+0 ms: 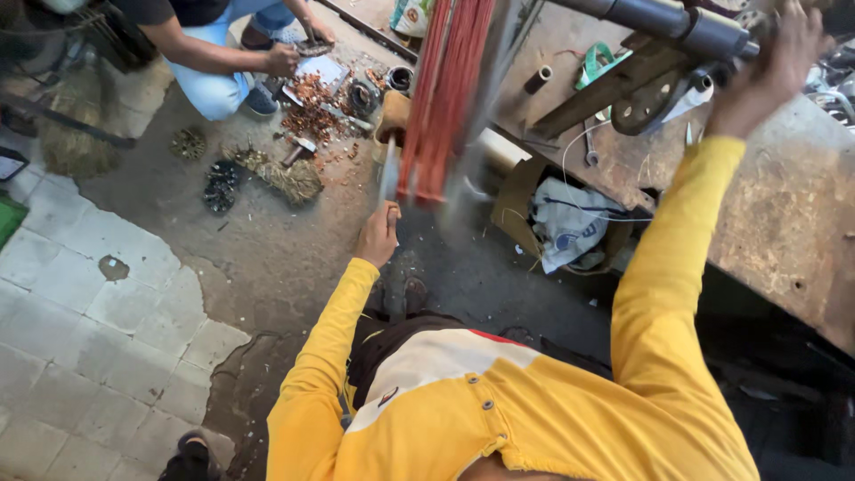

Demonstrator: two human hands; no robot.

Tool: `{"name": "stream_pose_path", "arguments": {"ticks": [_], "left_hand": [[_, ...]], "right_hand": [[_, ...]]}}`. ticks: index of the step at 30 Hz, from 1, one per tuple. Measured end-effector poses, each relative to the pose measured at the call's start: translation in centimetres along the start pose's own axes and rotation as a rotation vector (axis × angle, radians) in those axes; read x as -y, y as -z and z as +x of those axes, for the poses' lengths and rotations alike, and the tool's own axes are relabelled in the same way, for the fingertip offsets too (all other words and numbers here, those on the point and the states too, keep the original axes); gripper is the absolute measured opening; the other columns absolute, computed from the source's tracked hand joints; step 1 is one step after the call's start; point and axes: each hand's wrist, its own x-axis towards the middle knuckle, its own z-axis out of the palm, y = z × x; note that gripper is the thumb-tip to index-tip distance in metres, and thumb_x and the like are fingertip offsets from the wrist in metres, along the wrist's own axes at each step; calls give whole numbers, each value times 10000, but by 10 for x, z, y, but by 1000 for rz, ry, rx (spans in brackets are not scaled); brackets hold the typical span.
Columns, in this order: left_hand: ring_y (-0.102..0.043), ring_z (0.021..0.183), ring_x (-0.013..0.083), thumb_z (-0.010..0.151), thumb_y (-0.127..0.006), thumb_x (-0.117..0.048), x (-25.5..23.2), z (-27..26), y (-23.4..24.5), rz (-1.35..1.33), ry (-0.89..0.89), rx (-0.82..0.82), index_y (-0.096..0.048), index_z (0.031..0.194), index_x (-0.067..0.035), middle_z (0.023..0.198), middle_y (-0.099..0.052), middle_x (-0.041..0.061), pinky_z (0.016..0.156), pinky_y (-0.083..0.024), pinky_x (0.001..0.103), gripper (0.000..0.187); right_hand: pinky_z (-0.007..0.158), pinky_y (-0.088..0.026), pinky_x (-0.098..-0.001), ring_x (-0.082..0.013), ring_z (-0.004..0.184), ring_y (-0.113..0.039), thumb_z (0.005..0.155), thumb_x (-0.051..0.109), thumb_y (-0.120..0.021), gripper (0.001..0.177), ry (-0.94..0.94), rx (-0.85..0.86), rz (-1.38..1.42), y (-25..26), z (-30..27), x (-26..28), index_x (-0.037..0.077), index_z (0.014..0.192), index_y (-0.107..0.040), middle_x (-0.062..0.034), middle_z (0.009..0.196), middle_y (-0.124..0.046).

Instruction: The person operates a hand-cranked winding machine to wrap copper wire onto a bobbin. They periodically stop to tie and trim the wire with scissors, then resume cranking to continue winding.

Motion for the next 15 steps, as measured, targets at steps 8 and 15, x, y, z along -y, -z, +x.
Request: {"name": "stream_pose_path", "arguments": {"ticks": [8, 15], "left_hand": [[-674, 881, 397, 1111, -438, -276, -1, -10, 0, -2, 24, -9, -545, 1084, -46, 899, -653, 155, 782, -521, 446, 256], [-674, 864, 387, 1116, -438, -274, 14, -15, -4, -52, 27, 7, -551, 1073, -40, 884, -638, 169, 775, -524, 438, 263]], "right_hand": [[1077, -386, -479, -389, 1228, -604, 1037, 85, -671, 255, -169, 232, 98, -72, -71, 47, 45, 1282, -724, -190, 1295, -702], [1152, -369, -550, -361, 1178, -630, 1002, 17, -663, 159, -175, 533, 128, 10, -150, 89, 42, 1145, -728, -178, 1147, -712]]}}
